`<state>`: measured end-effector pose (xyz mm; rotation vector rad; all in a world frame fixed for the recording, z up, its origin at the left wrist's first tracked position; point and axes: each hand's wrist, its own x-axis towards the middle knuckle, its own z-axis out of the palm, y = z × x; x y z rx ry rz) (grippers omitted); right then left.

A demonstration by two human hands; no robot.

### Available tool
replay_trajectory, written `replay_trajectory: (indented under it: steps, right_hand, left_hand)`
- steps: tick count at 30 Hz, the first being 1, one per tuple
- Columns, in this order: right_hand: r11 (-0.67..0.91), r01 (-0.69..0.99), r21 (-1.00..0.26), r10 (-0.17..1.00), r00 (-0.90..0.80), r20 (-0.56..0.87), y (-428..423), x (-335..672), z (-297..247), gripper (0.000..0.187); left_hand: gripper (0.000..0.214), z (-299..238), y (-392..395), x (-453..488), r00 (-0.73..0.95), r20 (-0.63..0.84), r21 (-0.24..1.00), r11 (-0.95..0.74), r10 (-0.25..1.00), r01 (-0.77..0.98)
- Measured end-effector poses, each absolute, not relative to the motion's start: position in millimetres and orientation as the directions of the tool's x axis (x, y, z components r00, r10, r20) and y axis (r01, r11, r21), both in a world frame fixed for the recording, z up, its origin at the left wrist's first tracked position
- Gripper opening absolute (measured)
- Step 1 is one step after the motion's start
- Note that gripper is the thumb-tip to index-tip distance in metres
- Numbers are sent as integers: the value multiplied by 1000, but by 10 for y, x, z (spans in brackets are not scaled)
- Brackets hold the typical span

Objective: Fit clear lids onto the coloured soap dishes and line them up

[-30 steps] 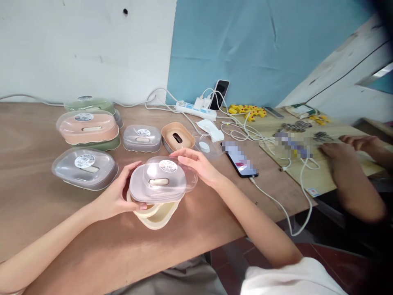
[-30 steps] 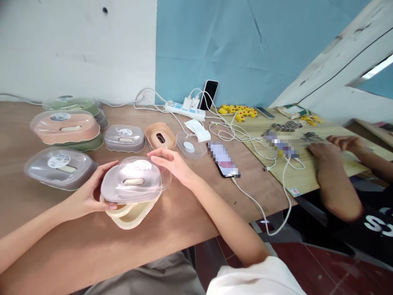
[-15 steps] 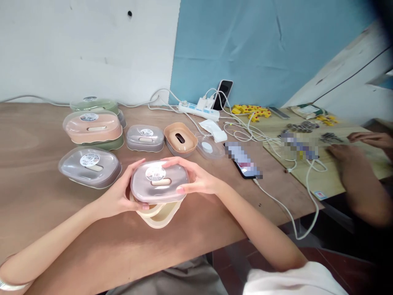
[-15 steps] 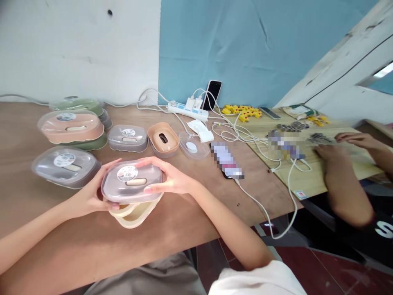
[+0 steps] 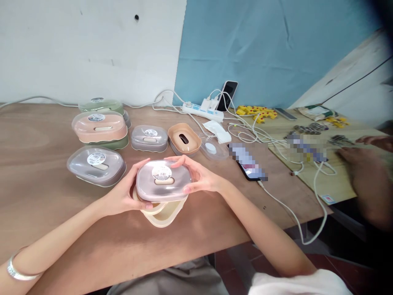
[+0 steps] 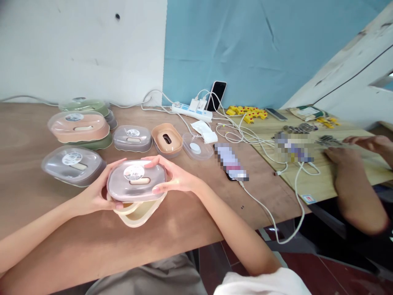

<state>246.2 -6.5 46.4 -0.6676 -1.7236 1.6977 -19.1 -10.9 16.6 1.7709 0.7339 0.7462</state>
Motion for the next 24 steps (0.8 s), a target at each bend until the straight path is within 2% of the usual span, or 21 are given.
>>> replay_trajectory:
  steps: [8,10,13,16,19,24]
  right_hand:
    - [57,-70,-996,749,-657,89,-110,2419,477,51]
    - [58,-79,-995,742,-664,96,-138,2382,480,52]
    - [55,-85,-995,737,-669,98,-160,2346,472,51]
    - [79,-45,-996,737,-670,89,-154,2341,452,61]
    - [169,26,-985,728,-677,107,-139,2342,422,80]
    - [379,120,-917,718,-663,210,-116,2322,353,86]
  left_hand:
    - [101,168,-118,-212,602,156,963,-257,784,86]
    - [96,180,-115,-214,599,178,966,-253,781,43]
    - [90,197,-104,-218,573,268,942,-334,775,11]
    - [79,213,-99,-226,565,298,927,-374,769,21]
    - [70,223,-99,-236,583,241,942,-331,776,51]
    - [85,218,-95,-234,558,186,944,-304,809,126]
